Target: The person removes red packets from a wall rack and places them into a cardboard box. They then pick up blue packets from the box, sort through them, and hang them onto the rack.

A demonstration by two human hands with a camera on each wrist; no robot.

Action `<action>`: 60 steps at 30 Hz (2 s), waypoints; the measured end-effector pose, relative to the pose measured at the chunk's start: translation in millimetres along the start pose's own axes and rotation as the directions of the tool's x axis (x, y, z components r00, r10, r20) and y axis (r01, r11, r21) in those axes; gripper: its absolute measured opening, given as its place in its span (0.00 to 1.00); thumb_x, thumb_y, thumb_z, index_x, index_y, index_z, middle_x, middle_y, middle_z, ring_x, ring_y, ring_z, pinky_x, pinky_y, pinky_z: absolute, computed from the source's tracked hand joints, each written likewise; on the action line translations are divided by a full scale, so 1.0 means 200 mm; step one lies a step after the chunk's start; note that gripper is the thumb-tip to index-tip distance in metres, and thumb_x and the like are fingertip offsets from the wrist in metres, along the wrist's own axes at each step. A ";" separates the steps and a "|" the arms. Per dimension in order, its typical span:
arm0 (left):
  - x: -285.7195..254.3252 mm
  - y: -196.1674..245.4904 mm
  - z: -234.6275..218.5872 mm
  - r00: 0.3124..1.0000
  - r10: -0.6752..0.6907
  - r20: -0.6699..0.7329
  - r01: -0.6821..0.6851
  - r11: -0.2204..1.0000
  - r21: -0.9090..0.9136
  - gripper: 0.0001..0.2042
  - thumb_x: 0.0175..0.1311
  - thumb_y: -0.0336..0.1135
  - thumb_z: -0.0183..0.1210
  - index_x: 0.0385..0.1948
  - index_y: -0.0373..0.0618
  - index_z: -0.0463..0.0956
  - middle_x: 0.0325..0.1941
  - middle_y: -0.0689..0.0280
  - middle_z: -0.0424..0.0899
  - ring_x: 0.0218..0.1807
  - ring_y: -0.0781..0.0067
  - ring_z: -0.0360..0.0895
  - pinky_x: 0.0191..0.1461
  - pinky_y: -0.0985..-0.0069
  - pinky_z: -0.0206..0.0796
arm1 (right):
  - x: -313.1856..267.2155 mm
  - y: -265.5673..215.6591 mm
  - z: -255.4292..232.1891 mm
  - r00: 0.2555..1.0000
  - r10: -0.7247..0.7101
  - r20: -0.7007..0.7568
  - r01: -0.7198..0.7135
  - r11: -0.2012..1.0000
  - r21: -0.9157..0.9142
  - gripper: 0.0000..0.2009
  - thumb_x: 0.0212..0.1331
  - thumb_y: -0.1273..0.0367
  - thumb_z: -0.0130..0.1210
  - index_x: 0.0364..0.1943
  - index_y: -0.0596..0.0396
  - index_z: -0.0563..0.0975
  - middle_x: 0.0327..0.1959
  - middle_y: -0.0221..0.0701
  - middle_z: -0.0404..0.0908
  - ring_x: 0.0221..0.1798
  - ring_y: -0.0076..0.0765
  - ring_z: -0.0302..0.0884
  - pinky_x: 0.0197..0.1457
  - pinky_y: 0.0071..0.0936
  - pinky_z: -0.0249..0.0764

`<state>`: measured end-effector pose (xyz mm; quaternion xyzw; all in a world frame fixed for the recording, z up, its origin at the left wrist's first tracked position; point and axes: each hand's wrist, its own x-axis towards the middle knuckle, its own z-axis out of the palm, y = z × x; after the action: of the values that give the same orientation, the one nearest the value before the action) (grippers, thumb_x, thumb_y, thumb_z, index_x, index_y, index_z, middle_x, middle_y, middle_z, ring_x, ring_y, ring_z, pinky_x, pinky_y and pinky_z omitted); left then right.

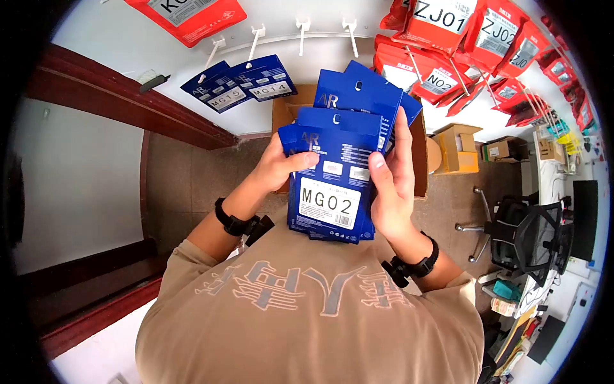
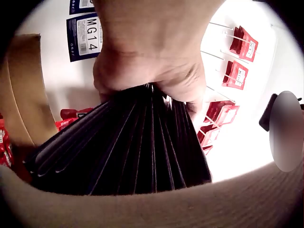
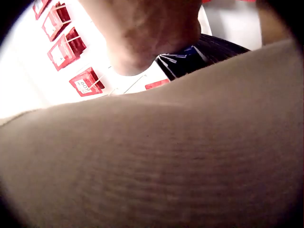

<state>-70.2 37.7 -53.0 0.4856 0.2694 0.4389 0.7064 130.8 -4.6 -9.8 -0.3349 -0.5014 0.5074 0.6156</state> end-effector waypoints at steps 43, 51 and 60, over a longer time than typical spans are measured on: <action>-0.67 0.00 -0.69 0.921 0.092 -0.379 -0.159 0.976 -0.148 0.25 0.59 0.39 0.57 0.57 0.34 0.69 0.49 0.53 0.83 0.45 0.64 0.85 0.46 0.70 0.81 | 0.43 0.29 0.28 0.986 -0.163 0.040 0.167 0.937 -0.307 0.15 0.66 0.74 0.57 0.56 0.55 0.73 0.48 0.28 0.78 0.47 0.19 0.75 0.54 0.19 0.71; -0.70 0.03 -0.63 0.859 0.086 -0.504 -0.184 0.972 -0.147 0.25 0.58 0.35 0.61 0.57 0.37 0.68 0.48 0.57 0.82 0.45 0.67 0.83 0.47 0.72 0.79 | 0.43 0.66 0.08 0.988 -0.037 0.151 0.095 0.912 -0.399 0.11 0.64 0.77 0.57 0.50 0.55 0.75 0.43 0.27 0.77 0.44 0.19 0.72 0.51 0.19 0.70; -0.69 0.02 -0.66 0.881 0.058 -0.469 -0.151 0.975 -0.162 0.24 0.58 0.34 0.60 0.56 0.36 0.69 0.47 0.58 0.83 0.44 0.68 0.84 0.47 0.73 0.79 | 0.42 0.77 0.18 0.988 -0.024 0.152 0.082 0.916 -0.391 0.11 0.63 0.77 0.58 0.48 0.56 0.75 0.44 0.29 0.77 0.45 0.21 0.73 0.53 0.20 0.70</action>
<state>-244.5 -24.4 -105.8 0.3100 0.3590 0.6034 0.6411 50.3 113.2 -117.5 -0.4014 -0.6457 0.4012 0.5108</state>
